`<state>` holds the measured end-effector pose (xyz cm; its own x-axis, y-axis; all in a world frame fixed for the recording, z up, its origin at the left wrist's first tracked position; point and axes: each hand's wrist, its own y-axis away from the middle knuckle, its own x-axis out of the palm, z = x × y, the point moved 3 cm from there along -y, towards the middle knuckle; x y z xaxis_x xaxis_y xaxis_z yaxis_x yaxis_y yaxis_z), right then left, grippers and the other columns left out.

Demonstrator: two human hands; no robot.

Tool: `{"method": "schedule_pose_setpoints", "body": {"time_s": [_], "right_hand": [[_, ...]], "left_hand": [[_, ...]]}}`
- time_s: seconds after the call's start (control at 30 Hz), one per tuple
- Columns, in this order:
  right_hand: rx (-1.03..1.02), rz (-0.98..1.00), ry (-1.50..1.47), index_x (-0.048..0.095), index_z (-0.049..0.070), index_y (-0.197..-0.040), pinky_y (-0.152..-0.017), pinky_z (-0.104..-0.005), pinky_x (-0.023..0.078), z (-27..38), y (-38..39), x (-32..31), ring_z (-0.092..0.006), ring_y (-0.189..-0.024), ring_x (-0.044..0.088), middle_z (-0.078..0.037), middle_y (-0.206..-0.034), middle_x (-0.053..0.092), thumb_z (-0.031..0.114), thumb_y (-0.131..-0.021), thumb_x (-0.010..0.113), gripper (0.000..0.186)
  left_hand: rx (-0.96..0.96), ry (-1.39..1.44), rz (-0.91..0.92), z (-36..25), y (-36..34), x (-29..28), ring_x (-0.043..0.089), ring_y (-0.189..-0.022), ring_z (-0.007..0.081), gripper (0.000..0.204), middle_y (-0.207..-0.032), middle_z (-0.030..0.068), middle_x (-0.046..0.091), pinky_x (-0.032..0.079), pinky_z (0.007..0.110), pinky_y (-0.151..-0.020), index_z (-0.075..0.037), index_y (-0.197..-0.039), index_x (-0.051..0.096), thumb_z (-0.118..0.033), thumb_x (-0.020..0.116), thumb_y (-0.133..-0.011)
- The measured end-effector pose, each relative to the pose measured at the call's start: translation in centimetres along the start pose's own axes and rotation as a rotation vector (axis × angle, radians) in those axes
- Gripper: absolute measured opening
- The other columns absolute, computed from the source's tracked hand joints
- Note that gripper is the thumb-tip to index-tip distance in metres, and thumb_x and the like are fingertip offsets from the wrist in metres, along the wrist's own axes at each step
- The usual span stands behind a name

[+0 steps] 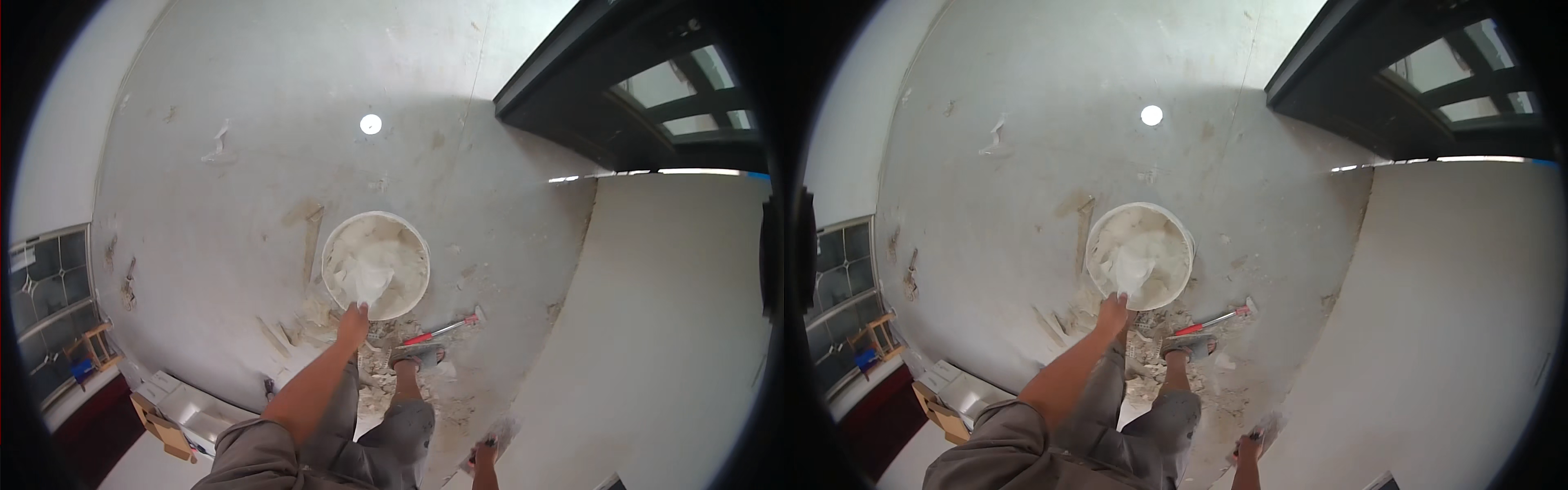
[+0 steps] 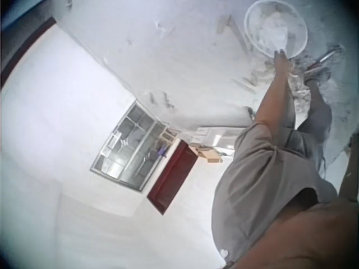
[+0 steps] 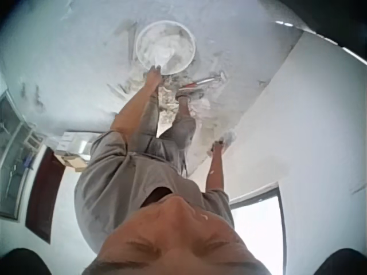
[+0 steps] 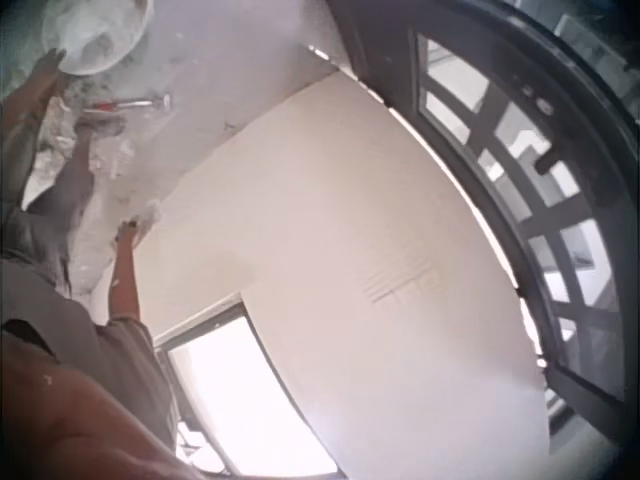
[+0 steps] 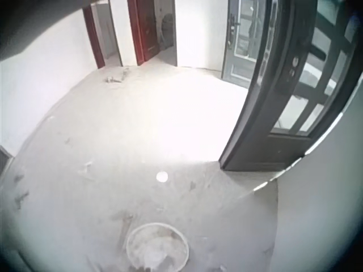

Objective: The person applies putty to a wall using a trowel and a putty knife, repeatedly picking up the material from a white bucket on the floor. They use the tools to spread and smooth the putty across the wall surface to fill in gaps.

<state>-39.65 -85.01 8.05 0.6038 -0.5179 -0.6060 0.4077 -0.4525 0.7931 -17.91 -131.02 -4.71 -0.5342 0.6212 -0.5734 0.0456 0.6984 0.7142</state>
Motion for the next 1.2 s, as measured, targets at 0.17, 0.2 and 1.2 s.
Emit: {"method": "schedule_pose_setpoints", "body": {"time_s": [0.17, 0.2, 1.2], "right_hand": [[0.133, 0.125, 0.320, 0.043, 0.009, -0.114, -0.038, -0.0315, 0.040, -8.5, 2.1, 5.2, -0.0143, -0.046, 0.051, -0.005, -0.063, 0.054, 0.008, -0.072, 0.058, 0.045], [0.159, 0.116, 0.302, 0.043, 0.009, -0.114, -0.038, -0.0315, 0.040, -11.5, 0.9, 5.8, -0.0143, -0.046, 0.051, -0.005, -0.063, 0.054, 0.008, -0.072, 0.058, 0.045], [-0.243, -0.068, 0.540, 0.043, -0.001, -0.123, -0.079, -0.0445, 0.047, -9.4, 8.1, 5.1, -0.0387, -0.094, 0.058, -0.026, -0.099, 0.060, 0.019, -0.065, 0.064, 0.065]], "left_hand": [[0.225, -0.617, 0.181, 1.3, -11.1, 0.2, 0.060, -0.093, 0.0372, 0.030, -0.096, 0.0250, 0.061, 0.048, 0.045, -0.079, 0.002, -0.095, 0.059, -0.023, 0.046, -0.087], [0.360, -0.815, 0.324, 0.5, -12.9, 1.2, 0.061, -0.089, 0.0348, 0.025, -0.092, 0.0231, 0.062, 0.050, 0.043, -0.076, 0.002, -0.088, 0.061, -0.019, 0.048, -0.084], [0.376, 0.019, 0.076, -1.8, -1.2, -5.4, 0.058, -0.072, 0.0403, 0.048, -0.074, 0.0236, 0.060, 0.043, 0.046, -0.064, 0.005, -0.098, 0.055, -0.040, 0.039, -0.092]]}}
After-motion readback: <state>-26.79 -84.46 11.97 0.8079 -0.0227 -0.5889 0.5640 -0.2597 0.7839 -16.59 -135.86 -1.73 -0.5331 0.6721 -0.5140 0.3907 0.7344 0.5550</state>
